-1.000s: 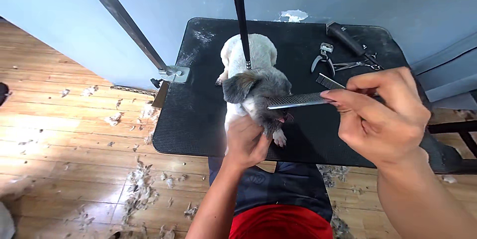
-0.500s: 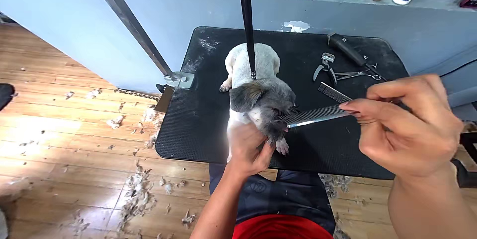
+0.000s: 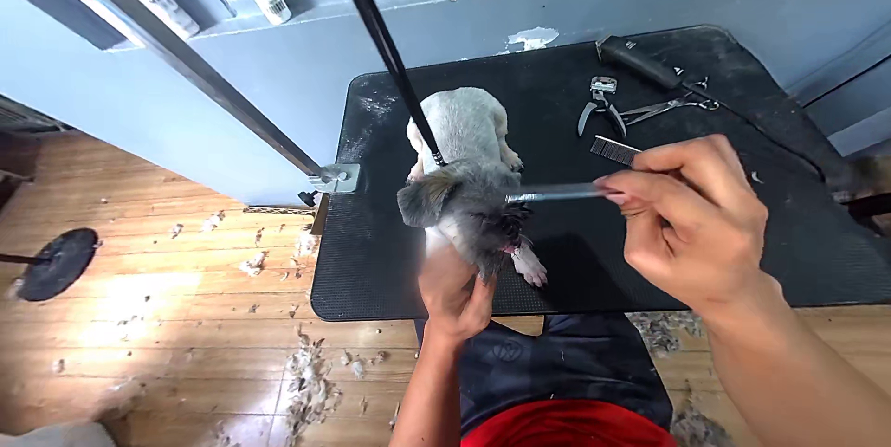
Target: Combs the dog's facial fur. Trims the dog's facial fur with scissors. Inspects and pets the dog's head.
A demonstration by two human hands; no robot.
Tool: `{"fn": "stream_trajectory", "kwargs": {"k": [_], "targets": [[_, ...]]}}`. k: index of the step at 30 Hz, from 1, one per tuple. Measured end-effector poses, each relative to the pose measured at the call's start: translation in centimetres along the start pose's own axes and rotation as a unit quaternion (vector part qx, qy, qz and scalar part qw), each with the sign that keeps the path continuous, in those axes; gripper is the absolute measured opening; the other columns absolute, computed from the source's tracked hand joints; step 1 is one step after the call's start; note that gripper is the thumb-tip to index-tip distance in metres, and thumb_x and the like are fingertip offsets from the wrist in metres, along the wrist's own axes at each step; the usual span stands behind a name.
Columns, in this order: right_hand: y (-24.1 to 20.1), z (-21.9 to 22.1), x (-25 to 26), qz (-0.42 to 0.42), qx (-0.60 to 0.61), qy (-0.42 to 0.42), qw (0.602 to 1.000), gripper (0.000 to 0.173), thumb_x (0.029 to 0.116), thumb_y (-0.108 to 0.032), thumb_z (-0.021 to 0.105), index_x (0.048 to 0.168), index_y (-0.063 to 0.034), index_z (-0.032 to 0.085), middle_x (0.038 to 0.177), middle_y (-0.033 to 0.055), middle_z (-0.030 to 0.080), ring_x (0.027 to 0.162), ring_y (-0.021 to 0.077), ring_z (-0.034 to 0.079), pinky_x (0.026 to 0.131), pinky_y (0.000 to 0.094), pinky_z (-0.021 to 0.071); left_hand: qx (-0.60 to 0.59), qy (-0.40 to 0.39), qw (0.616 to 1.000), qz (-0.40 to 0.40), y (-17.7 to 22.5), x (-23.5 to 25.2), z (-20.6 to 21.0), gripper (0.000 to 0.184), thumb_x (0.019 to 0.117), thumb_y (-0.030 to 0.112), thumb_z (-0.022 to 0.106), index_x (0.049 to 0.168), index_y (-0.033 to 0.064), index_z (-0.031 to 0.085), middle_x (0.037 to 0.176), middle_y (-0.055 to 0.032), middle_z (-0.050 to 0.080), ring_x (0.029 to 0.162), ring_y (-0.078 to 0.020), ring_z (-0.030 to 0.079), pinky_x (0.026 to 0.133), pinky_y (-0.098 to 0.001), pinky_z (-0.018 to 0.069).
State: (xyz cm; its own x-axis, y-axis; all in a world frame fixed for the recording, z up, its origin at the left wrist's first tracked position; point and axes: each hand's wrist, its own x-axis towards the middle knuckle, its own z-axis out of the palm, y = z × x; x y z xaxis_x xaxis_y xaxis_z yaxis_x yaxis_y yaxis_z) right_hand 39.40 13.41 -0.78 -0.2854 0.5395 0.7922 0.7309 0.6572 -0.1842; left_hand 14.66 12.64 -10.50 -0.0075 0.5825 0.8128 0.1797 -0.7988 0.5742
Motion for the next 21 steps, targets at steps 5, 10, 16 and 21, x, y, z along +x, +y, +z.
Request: {"fn": "stream_trajectory", "kwargs": {"k": [5, 10, 16, 21], "targets": [[-0.3, 1.2, -0.9, -0.002, 0.038, -0.011, 0.999, 0.018, 0.0963, -0.006, 0.059, 0.104, -0.0105, 0.075, 0.098, 0.0135, 0.065, 0.093, 0.0282, 0.061, 0.079, 0.0427, 0.0485, -0.001, -0.006, 1.000, -0.011, 0.3, 0.1, 0.0, 0.027, 0.1023, 0.024, 0.061, 0.090, 0.0050, 0.075, 0.086, -0.0044, 0.075, 0.082, -0.0098, 0.071, 0.076, -0.0284, 0.0595], [-0.4, 1.3, -0.9, -0.021, 0.048, 0.011, 0.999, 0.017, 0.0953, -0.007, 0.060, 0.105, -0.0106, 0.074, 0.097, 0.0137, 0.064, 0.094, 0.0290, 0.059, 0.080, 0.0439, 0.0458, -0.001, -0.004, 1.000, -0.030, 0.3, -0.3, -0.4, 0.026, 0.1028, 0.027, 0.062, 0.091, 0.0075, 0.075, 0.085, -0.0009, 0.074, 0.081, -0.0081, 0.071, 0.074, -0.0276, 0.0601], [-0.1, 2.1, -0.8, -0.029, 0.029, 0.027, 0.999, 0.020, 0.0931, -0.004, 0.061, 0.105, -0.0112, 0.076, 0.098, 0.0148, 0.064, 0.098, 0.0333, 0.058, 0.084, 0.0490, 0.0432, -0.016, 0.000, 0.999, -0.037, 0.4, -0.3, -0.4, 0.024, 0.1029, 0.026, 0.062, 0.096, 0.0090, 0.076, 0.089, 0.0015, 0.075, 0.082, -0.0076, 0.071, 0.075, -0.0278, 0.0612], [0.1, 2.6, -1.1, -0.054, 0.029, 0.019, 0.998, 0.021, 0.0937, -0.005, 0.061, 0.107, -0.0130, 0.074, 0.099, 0.0142, 0.065, 0.098, 0.0329, 0.060, 0.085, 0.0492, 0.0441, -0.010, 0.002, 0.999, -0.031, 0.5, -0.3, -0.3, 0.023, 0.1023, 0.027, 0.063, 0.095, 0.0102, 0.076, 0.088, 0.0018, 0.075, 0.082, -0.0076, 0.071, 0.075, -0.0275, 0.0606]]}}
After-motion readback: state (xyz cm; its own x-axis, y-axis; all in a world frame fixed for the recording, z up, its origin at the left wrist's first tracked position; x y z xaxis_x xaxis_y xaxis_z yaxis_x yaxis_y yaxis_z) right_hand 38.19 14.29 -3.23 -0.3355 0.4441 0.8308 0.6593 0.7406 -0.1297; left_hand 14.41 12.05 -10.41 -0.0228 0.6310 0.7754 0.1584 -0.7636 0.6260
